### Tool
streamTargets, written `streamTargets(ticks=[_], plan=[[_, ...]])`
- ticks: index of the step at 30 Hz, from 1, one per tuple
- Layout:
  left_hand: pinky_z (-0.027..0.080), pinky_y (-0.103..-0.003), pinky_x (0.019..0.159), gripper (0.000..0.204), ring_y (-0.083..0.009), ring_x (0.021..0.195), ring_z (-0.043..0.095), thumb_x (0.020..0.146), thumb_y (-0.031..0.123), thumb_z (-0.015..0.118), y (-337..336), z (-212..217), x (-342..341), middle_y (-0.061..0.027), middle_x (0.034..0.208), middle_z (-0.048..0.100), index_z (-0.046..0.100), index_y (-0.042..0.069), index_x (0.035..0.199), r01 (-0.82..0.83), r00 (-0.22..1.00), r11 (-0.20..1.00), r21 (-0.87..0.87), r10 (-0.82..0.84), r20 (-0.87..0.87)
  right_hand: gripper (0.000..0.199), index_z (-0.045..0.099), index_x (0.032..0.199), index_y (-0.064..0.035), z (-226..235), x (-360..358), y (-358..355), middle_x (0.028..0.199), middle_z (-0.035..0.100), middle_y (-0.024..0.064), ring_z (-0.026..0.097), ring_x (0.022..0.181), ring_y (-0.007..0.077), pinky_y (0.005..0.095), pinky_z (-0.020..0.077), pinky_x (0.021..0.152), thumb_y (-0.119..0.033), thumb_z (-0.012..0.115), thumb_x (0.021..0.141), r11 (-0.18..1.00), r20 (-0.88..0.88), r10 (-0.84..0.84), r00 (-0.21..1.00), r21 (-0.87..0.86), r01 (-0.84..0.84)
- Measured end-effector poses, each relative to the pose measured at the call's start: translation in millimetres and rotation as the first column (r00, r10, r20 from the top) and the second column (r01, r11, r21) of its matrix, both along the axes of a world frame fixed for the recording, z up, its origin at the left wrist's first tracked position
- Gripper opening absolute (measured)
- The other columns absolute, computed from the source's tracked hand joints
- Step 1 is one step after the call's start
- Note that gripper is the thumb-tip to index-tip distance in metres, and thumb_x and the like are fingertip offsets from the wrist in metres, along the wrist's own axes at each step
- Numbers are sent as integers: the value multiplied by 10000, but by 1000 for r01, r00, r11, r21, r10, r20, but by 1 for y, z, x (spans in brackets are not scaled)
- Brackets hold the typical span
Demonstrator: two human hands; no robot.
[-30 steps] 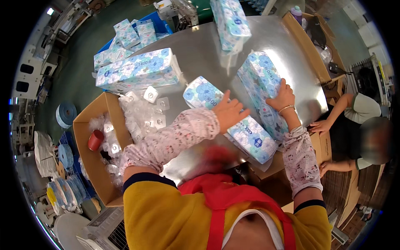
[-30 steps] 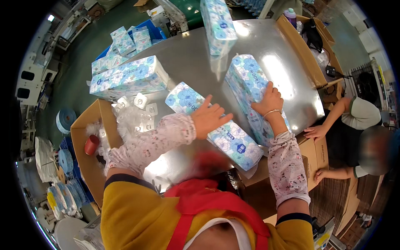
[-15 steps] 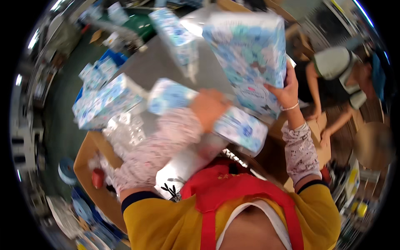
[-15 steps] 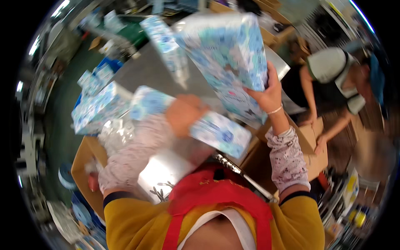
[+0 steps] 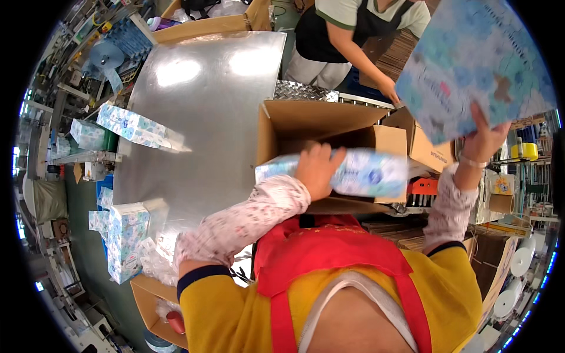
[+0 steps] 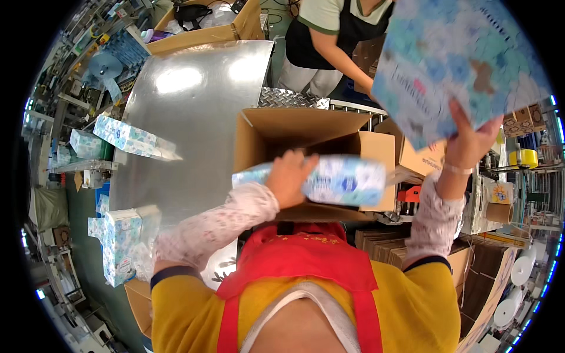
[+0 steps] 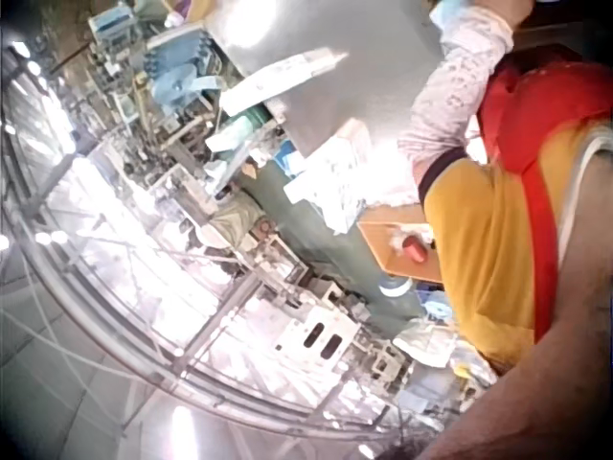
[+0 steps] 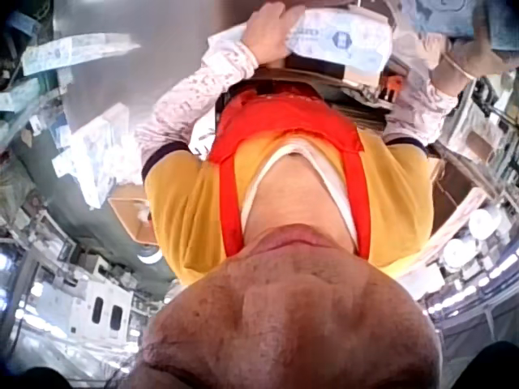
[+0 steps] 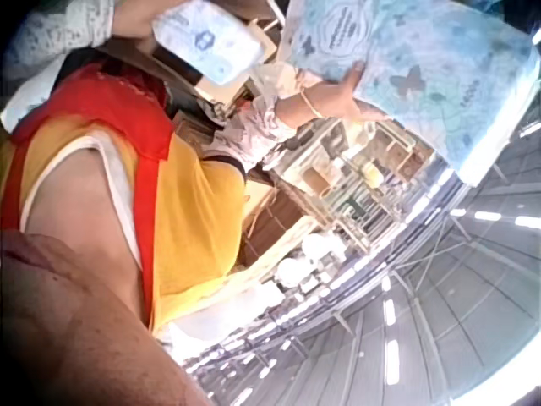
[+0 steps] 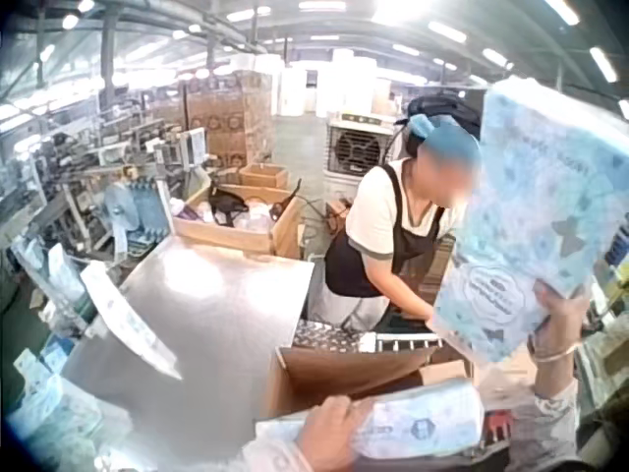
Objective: The person packs stacks of blue and white tissue paper packages into brown cardboard boxes on a metal table. They arrange the packages neatly inside the boxes and then close the flaps to seal them. A coworker is visible in the background performing similar packing tasks.
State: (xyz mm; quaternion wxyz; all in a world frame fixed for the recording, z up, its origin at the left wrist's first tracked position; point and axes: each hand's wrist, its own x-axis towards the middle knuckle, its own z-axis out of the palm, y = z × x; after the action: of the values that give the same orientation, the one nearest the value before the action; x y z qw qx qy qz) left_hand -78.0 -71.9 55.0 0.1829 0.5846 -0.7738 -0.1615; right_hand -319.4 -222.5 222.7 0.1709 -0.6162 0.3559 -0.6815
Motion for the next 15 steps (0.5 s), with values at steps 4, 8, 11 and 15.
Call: streamTargets(ticks=[4, 8, 11, 15], plan=[[393, -480, 835, 619, -313, 1117, 423, 654, 122, 670, 46, -148, -27, -146, 1153, 485, 468, 124, 1239, 58, 963, 927, 372, -150, 223, 617, 467, 1204, -15, -79, -27, 40, 1121, 549, 126, 545, 1003, 244, 377, 448, 868, -120, 738, 659, 929, -402, 336, 852, 290, -229], [417, -451, 837, 577, -331, 1060, 477, 707, 174, 655, 31, -194, -61, -166, 1108, 528, 472, 99, 1249, 223, 921, 757, 614, -371, 123, 708, 402, 1213, 11, -180, 40, 66, 1011, 488, 177, 468, 924, 359, 450, 363, 833, -104, 659, 563, 753, -566, 658, 498, 496, -432], [435, -429, 839, 552, -345, 1017, 518, 748, 213, 643, 12, -166, -59, -182, 1075, 560, 474, 80, 1256, 358, 919, 684, 636, -379, -109, 737, 429, 1163, 15, -302, 68, 47, 985, 498, 169, 461, 940, 342, 423, 343, 794, -91, 636, 464, 843, -831, 517, 204, 454, -288], [459, -390, 819, 483, -357, 934, 568, 813, 226, 611, 19, -54, -11, -197, 999, 595, 484, 66, 1252, 349, 747, 909, 229, -122, -654, 646, 452, 1129, -17, -481, 64, 72, 1073, 506, 175, 481, 1021, 351, 465, 385, 864, -144, 677, 538, 831, -839, 544, 8, 538, -143]])
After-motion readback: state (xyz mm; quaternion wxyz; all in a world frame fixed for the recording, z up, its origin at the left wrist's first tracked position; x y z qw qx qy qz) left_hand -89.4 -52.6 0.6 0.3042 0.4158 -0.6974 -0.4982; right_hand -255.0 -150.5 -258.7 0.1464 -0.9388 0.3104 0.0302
